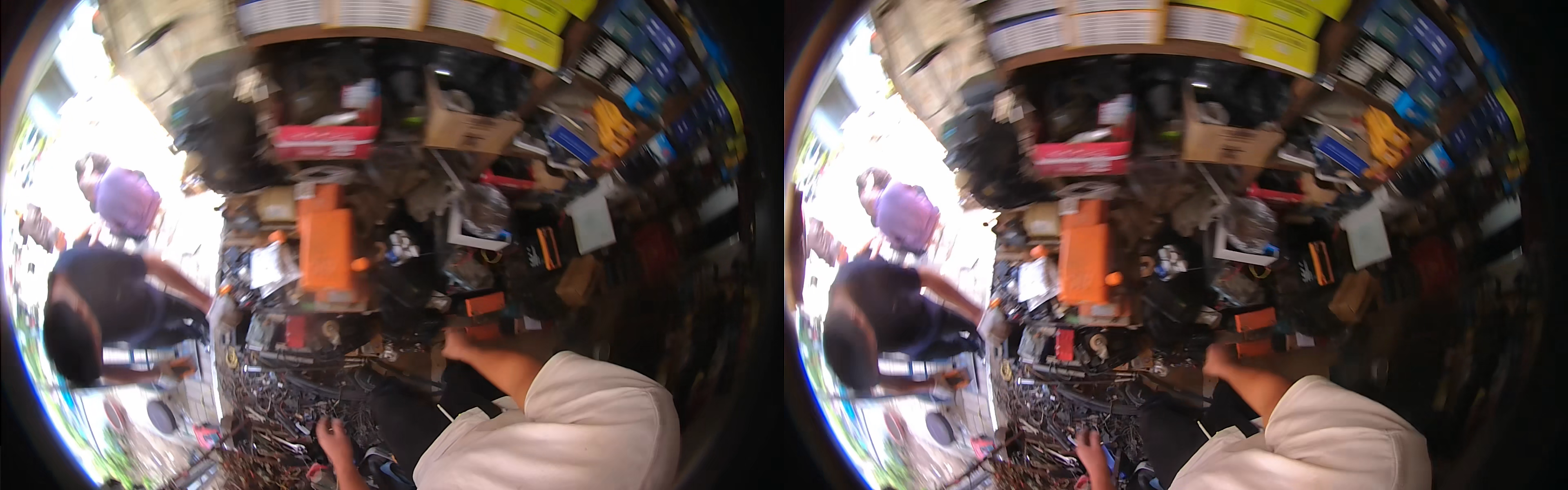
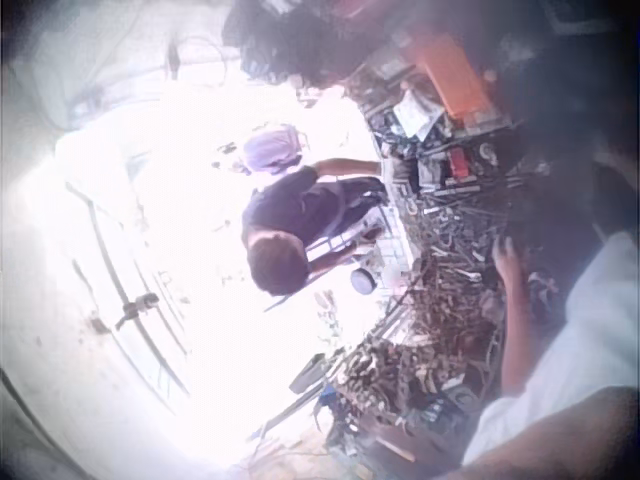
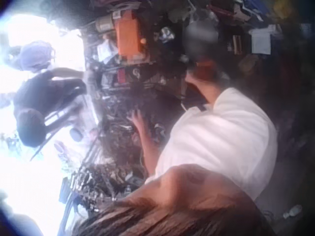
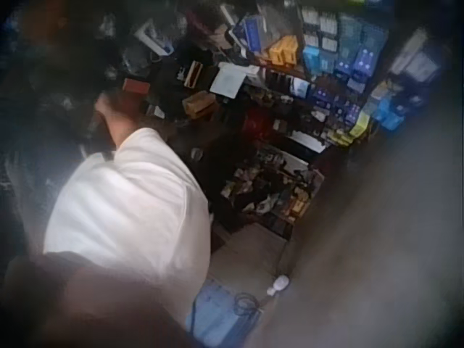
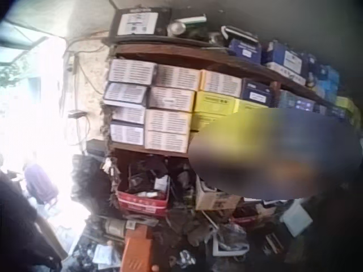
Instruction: The person uses a power drill on the front of a blue electric tricycle, then moves into a cluttered workshop. They retrieve a battery tester and repeatedly connect it to a series of batteries, checking terminals and wires.
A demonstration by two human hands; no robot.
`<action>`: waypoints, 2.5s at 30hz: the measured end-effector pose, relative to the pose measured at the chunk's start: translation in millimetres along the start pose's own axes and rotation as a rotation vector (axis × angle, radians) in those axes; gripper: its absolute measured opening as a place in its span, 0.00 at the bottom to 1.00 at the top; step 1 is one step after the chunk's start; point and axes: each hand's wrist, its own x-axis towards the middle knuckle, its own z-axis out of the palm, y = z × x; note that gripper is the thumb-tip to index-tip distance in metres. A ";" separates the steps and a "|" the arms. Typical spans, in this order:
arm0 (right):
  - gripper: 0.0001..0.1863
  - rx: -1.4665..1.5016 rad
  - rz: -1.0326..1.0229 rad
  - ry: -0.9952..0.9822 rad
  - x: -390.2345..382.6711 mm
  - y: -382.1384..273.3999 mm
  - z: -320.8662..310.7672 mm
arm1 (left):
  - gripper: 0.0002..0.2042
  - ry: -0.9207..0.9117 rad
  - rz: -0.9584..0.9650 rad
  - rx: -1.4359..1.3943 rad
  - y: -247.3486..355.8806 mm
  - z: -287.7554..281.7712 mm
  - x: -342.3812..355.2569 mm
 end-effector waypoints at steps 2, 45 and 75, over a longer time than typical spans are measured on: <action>0.23 0.248 0.229 0.276 16.2 108.8 -27.8 | 0.16 -0.009 0.140 0.126 70.7 30.1 43.8; 0.39 0.969 0.826 0.577 229.7 422.7 -107.0 | 0.37 0.056 0.769 0.974 293.7 208.2 277.4; 0.50 -0.080 0.047 -0.300 -54.6 -97.8 35.9 | 0.14 0.095 -0.444 -0.408 70.8 65.6 70.1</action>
